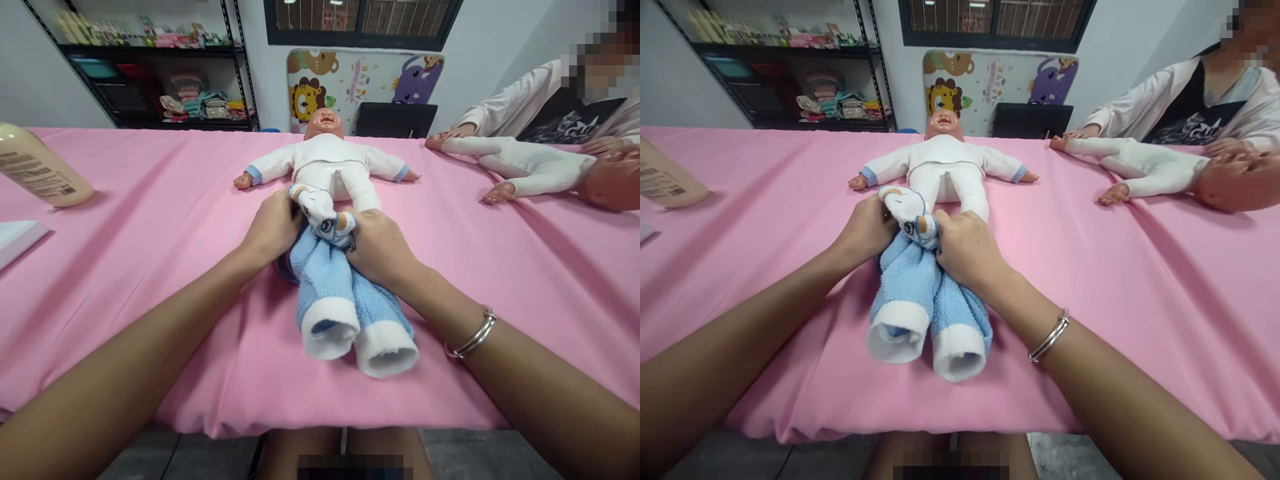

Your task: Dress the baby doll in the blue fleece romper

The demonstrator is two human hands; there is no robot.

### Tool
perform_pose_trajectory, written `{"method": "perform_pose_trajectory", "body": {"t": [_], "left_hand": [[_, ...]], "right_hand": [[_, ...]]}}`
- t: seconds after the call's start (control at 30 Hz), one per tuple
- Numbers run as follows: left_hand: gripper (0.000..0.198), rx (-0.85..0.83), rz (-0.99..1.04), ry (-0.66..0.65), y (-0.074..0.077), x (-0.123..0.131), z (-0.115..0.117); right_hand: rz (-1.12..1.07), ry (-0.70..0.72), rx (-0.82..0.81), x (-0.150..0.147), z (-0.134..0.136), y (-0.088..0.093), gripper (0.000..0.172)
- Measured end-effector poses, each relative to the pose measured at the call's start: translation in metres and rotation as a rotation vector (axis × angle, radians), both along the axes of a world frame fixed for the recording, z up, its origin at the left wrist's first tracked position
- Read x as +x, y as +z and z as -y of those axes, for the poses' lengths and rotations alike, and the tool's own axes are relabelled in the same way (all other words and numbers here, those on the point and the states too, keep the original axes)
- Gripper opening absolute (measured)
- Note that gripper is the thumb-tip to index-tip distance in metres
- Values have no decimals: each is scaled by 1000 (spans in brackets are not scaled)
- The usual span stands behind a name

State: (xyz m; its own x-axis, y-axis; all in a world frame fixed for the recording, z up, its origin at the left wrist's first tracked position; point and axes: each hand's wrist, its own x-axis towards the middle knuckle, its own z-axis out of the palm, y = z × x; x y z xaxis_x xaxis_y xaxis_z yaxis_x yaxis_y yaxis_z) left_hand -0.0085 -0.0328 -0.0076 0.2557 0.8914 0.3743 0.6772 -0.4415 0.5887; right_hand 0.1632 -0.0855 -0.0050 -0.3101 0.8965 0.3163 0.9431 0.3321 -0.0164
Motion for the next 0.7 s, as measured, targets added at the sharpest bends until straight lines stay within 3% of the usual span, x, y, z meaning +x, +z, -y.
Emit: {"method": "perform_pose_trajectory", "body": {"t": [0.1,0.2,0.3,0.43,0.57,0.7], "left_hand": [[16,-146,233,-67,2,2,-3],[16,-458,361,-99,8,1,-1],[18,-747,248,-190,20,-8,6],[24,-946,38,-335,32,-21,11],[29,-971,-62,-417,29,-22,11],[36,-914,34,-416,21,-16,11]], "right_hand": [[-105,6,-34,2,3,-2,26],[-200,67,-90,3,4,-2,24],[-388,189,-159,6,6,2,17],[-583,335,-293,7,10,10,14],[-329,274,-350,2,19,19,14],[-1,207,-322,-5,27,26,19]]}}
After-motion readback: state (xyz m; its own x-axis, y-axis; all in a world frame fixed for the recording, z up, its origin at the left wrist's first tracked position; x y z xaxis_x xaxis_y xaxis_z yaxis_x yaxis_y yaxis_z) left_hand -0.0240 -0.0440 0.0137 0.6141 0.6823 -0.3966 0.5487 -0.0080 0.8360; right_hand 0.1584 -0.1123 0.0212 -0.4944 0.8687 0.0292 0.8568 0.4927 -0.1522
